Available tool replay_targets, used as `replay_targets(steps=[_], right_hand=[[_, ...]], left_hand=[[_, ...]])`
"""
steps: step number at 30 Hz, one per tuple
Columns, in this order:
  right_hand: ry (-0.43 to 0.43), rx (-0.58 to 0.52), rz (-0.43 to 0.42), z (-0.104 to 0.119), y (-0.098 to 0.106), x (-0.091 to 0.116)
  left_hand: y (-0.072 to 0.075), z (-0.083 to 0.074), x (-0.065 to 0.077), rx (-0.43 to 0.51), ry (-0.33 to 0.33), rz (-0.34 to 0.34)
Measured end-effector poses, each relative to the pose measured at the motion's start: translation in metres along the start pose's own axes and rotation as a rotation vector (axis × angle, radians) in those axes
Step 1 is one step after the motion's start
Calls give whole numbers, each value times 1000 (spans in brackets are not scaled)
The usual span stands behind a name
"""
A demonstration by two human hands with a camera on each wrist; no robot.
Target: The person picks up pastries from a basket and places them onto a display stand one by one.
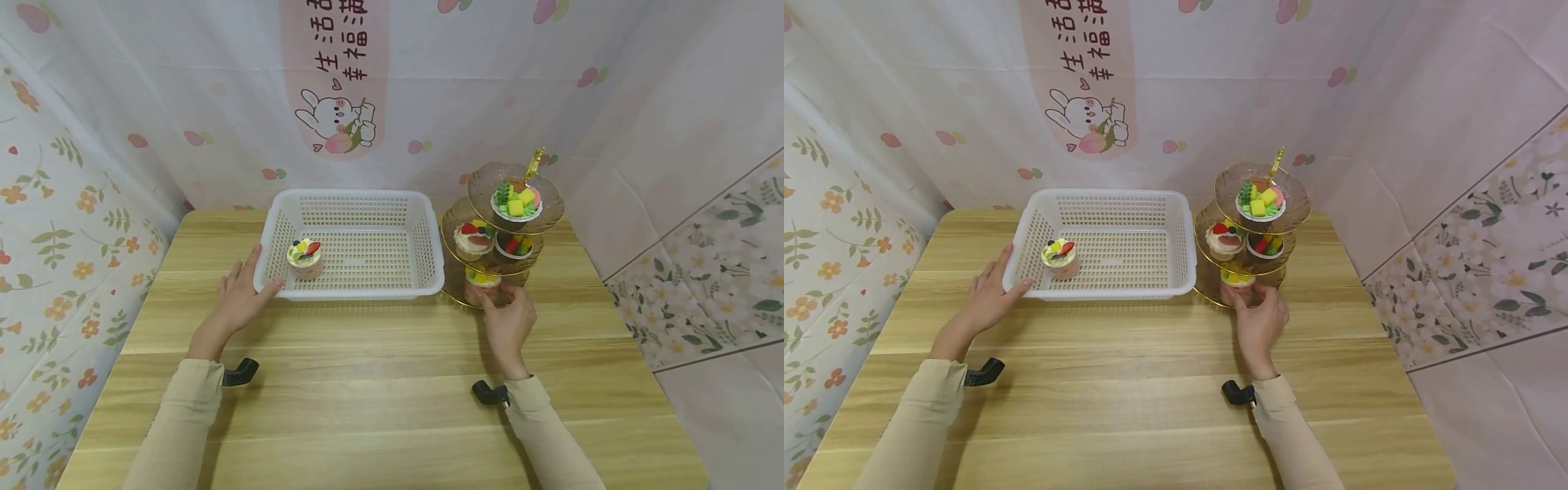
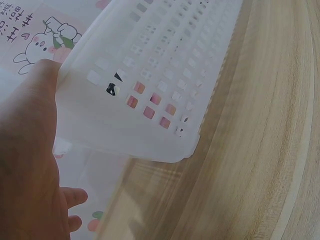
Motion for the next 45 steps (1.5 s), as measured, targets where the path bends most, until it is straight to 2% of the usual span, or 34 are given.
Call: replay_targets(steps=[11, 20, 26, 33, 38, 42, 45], right_hand=[[49, 14, -38, -1, 1, 4], [47, 9, -13, -5, -6, 1], [40, 20, -26, -7, -10, -1], [47, 3, 1, -3, -3, 3], [85, -43, 90, 26, 12, 15], [174, -121, 270, 63, 12, 23], [240, -179, 434, 93, 4, 24]], left_hand=[[0, 1, 0, 1, 7, 8], [0, 0, 0, -1, 9, 3], [0, 0, 0, 4, 9, 8], [-1, 1, 0, -3, 9, 10], [-2, 1, -1, -5, -3, 2], [-1, 1, -1, 8, -5, -3], [0, 1, -1, 11, -3, -1]])
Point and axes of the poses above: each hand's wrist, its own x-axis away from the middle knuckle, its own y-axis out of the back of the hand, z = x × y, the point moved 5 cm from there along -x, towards the middle knuckle, and after that the axes turned 14 degrees about z, right-handed, at the moved point
